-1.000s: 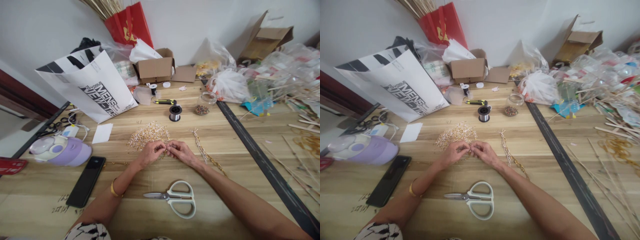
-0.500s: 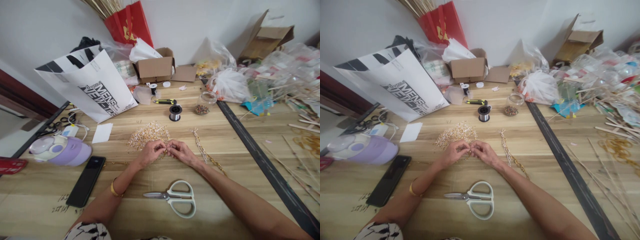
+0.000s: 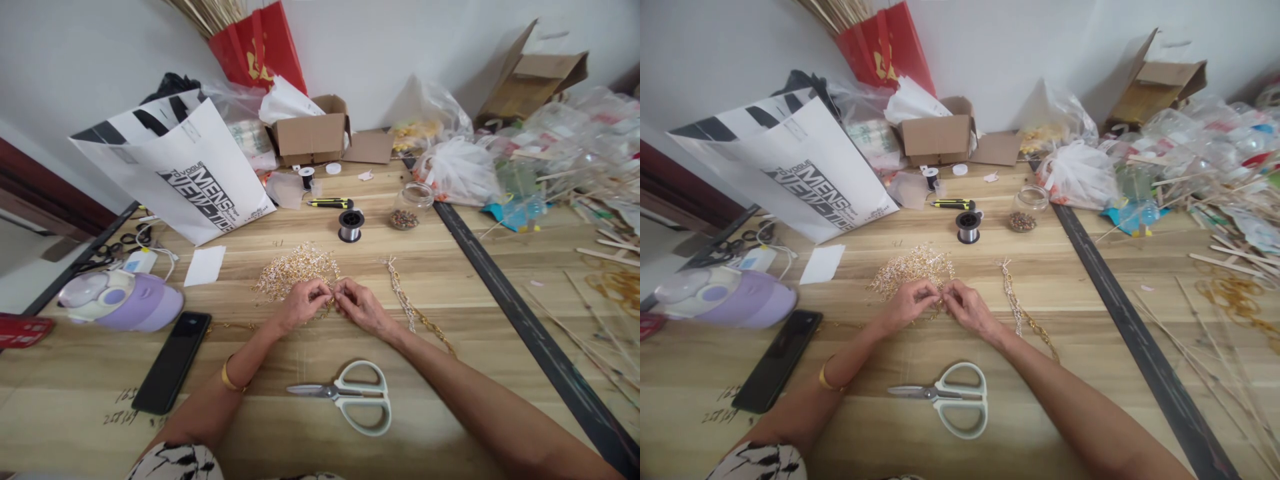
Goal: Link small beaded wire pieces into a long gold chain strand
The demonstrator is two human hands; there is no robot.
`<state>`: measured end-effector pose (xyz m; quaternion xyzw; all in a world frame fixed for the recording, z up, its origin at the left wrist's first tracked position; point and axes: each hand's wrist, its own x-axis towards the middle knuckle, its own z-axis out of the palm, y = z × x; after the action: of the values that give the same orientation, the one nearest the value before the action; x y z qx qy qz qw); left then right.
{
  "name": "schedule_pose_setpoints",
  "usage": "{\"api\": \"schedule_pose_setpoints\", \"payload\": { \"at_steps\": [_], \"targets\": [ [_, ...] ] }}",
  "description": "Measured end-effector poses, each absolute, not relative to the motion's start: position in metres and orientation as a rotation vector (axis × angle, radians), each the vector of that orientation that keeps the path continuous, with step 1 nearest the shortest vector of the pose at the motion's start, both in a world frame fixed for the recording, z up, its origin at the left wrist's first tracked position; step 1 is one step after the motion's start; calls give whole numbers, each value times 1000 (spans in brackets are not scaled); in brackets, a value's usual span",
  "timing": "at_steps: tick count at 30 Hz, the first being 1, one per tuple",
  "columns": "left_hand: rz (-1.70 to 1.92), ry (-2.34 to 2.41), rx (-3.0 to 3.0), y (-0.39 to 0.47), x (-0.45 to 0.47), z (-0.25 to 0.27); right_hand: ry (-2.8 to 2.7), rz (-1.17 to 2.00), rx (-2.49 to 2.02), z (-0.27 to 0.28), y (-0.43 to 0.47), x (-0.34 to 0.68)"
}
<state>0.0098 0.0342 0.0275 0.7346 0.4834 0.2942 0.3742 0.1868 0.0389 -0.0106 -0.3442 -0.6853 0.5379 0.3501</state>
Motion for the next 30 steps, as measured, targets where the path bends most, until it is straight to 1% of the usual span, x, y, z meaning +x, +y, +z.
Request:
{"api": "schedule_pose_setpoints", "payload": {
  "at_steps": [12, 16, 22, 30],
  "targets": [
    [826, 1174, 1704, 34, 8, 27, -1777, 1258, -940, -4, 37, 185],
    [818, 1174, 1700, 35, 7, 25, -1768, 1283, -933, -6, 37, 185],
    [812, 1278, 1975, 36, 5, 24, -1756, 1304, -964, -9, 38, 185],
    [685, 1287, 2339, 35, -2, 28, -1834, 1269, -933, -12, 39, 185]
  ]
}}
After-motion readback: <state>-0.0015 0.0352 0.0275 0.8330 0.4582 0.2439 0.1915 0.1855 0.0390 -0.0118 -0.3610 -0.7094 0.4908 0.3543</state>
